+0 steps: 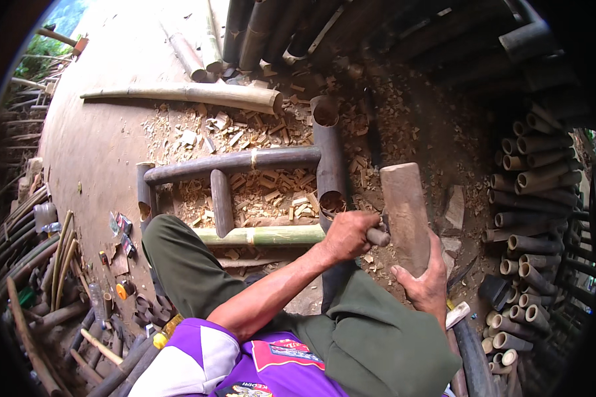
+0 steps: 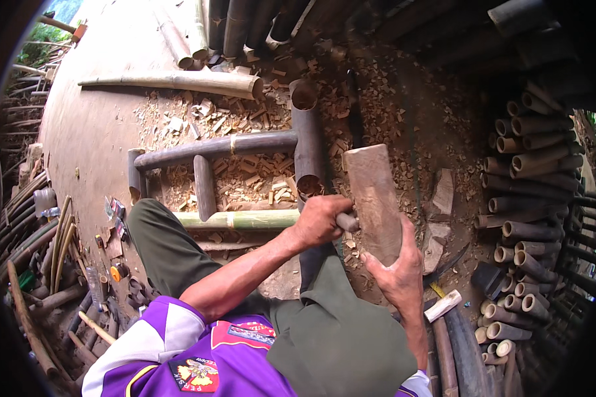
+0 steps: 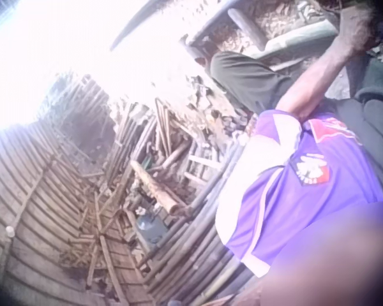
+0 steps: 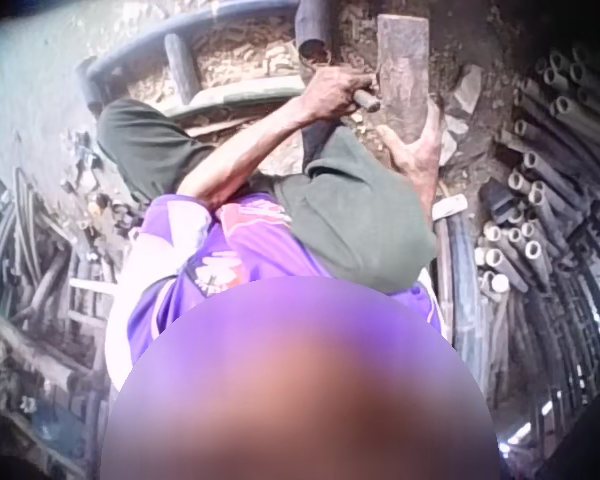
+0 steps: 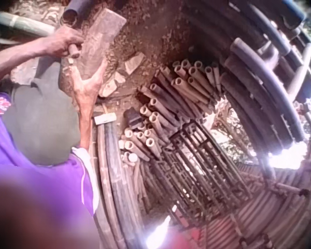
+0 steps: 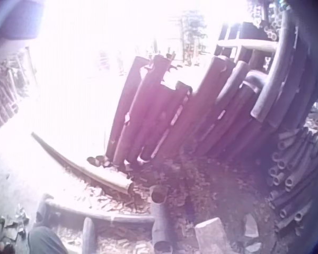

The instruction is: The person sits cross-legged and uses a chisel and wooden mallet to hollow and shape a bamboo pole. They repeatedly strike the chisel, rotate the pole, and clear debris before placing the finished piece among other bamboo sections.

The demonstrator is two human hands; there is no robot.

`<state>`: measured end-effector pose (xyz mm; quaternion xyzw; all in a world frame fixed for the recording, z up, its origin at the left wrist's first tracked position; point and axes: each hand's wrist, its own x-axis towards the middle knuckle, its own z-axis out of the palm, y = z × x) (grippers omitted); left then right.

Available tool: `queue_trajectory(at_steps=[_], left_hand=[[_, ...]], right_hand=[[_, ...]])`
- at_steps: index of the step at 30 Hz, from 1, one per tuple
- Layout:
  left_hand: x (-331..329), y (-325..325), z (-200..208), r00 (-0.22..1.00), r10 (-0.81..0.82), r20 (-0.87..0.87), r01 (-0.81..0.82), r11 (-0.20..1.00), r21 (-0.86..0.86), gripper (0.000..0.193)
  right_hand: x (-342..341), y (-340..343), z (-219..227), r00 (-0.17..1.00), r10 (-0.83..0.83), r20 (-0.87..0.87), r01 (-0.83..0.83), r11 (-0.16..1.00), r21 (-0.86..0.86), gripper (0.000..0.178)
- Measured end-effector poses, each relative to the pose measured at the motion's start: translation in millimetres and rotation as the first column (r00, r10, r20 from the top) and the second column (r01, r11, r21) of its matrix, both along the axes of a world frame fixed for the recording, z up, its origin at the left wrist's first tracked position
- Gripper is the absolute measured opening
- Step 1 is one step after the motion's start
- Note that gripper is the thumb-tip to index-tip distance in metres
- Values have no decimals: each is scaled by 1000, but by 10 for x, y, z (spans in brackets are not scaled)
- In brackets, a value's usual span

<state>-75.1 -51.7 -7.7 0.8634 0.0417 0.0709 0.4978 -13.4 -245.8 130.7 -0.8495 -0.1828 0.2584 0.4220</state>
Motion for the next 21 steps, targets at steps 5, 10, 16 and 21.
queue_trajectory(at_steps=[5, 10, 16, 21], left_hand=[[-30, -357, 90, 987, -158, -35, 161, 981, 113, 26], [121, -306, 9, 993, -69, -95, 85, 982, 171, 23], [376, -125, 55, 980, -67, -187, 93, 986, 136, 19], [418, -3, 99, 996, 4, -89, 7, 992, 126, 21]], right_hand=[[-118, -193, -101, 972, -213, -99, 229, 952, 203, 87], [-214, -435, -248, 938, -329, -105, 341, 932, 123, 85], [-134, -542, -199, 903, -419, -99, 430, 888, 160, 89], [-216, -148, -321, 896, -440, 59, 421, 884, 205, 91]])
